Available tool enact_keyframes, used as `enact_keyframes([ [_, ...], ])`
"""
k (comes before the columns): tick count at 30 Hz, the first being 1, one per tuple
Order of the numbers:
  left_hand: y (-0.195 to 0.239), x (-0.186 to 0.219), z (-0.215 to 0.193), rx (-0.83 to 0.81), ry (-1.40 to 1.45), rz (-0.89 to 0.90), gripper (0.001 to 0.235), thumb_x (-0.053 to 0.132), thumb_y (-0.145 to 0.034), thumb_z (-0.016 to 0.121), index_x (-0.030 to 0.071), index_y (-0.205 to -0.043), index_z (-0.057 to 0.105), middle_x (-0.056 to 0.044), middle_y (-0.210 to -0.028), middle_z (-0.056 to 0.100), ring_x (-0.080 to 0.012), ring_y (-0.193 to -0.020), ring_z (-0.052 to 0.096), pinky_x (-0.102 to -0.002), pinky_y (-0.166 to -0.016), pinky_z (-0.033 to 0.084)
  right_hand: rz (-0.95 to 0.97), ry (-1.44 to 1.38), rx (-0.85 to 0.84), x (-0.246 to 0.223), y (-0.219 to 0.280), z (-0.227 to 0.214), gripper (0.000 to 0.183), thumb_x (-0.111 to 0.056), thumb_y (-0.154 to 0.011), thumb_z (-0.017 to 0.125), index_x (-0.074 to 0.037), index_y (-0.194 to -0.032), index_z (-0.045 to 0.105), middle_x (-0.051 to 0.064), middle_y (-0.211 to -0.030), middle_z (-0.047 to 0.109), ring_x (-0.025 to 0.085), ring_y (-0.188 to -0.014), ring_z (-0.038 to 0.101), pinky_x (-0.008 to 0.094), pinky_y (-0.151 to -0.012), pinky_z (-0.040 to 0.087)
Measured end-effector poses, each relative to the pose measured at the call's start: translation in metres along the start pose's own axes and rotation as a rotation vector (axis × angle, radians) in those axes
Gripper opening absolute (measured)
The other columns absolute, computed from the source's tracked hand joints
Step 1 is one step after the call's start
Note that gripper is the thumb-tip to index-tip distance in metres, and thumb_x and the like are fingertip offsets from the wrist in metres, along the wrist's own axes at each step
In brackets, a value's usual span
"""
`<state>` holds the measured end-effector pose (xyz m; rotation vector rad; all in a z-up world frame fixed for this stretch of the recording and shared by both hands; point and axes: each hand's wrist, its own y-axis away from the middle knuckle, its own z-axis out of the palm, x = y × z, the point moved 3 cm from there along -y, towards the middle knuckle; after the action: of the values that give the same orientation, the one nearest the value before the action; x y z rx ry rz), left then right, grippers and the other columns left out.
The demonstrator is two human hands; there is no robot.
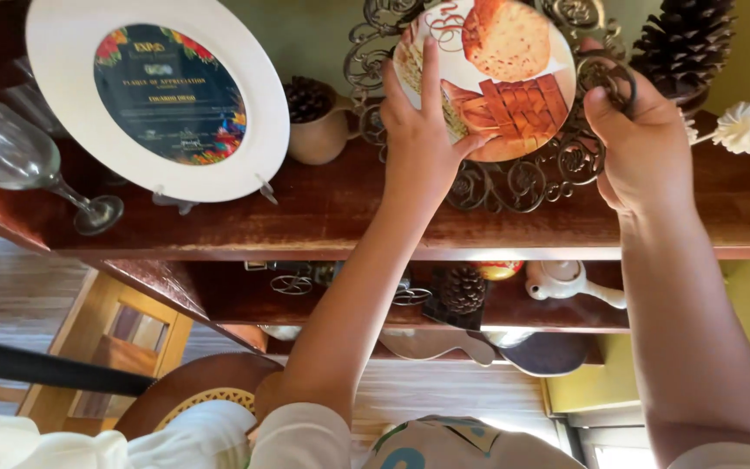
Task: Cleaning and organizing various decorative items on a shelf and side table.
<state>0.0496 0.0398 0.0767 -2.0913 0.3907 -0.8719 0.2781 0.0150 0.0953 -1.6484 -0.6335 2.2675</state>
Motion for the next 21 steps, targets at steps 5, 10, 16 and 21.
enact_keyframes([
  [5,-0.025,-0.024,0.026,0.036,0.128,0.020,0.143,0.030,-0.056,0.100,0.032,-0.161,0.003,-0.038,-0.161,0.010,-0.0608,-0.139,0.036,-0.059,-0.111,0.044,-0.111,0.089,0.045,0.030,-0.027,-0.003,0.038,0.002,-0.114,0.056,0.000,-0.152,0.058,0.004,-0.131,0.069,0.010,-0.116,0.062,0.026,-0.109,0.049],
  [10,-0.048,-0.043,0.049,0.113,0.082,0.003,0.148,0.031,-0.054,0.105,0.031,-0.160,0.002,-0.040,-0.159,0.005,-0.0632,-0.143,0.028,-0.063,-0.111,0.039,-0.213,0.120,0.099,0.047,-0.067,-0.006,0.031,0.001,-0.110,0.062,0.002,-0.142,0.065,0.003,-0.123,0.072,0.011,-0.110,0.063,0.026,-0.104,0.050],
  [16,-0.065,-0.081,0.060,0.095,0.051,-0.199,0.151,0.024,-0.053,0.105,0.028,-0.161,0.000,-0.040,-0.159,0.002,-0.0611,-0.138,0.034,-0.056,-0.110,0.044,-0.278,0.120,-0.008,0.089,-0.124,-0.003,0.030,-0.003,-0.109,0.065,0.003,-0.138,0.065,0.003,-0.126,0.071,0.010,-0.114,0.063,0.027,-0.108,0.049],
  [21,-0.070,-0.097,0.061,0.175,-0.008,-0.192,0.153,0.018,-0.049,0.103,0.028,-0.161,0.000,-0.038,-0.159,0.004,-0.0601,-0.138,0.036,-0.054,-0.110,0.045,-0.257,0.012,-0.089,0.111,-0.156,0.005,0.030,-0.006,-0.108,0.066,0.002,-0.136,0.066,0.003,-0.125,0.073,0.011,-0.113,0.064,0.027,-0.107,0.050],
])
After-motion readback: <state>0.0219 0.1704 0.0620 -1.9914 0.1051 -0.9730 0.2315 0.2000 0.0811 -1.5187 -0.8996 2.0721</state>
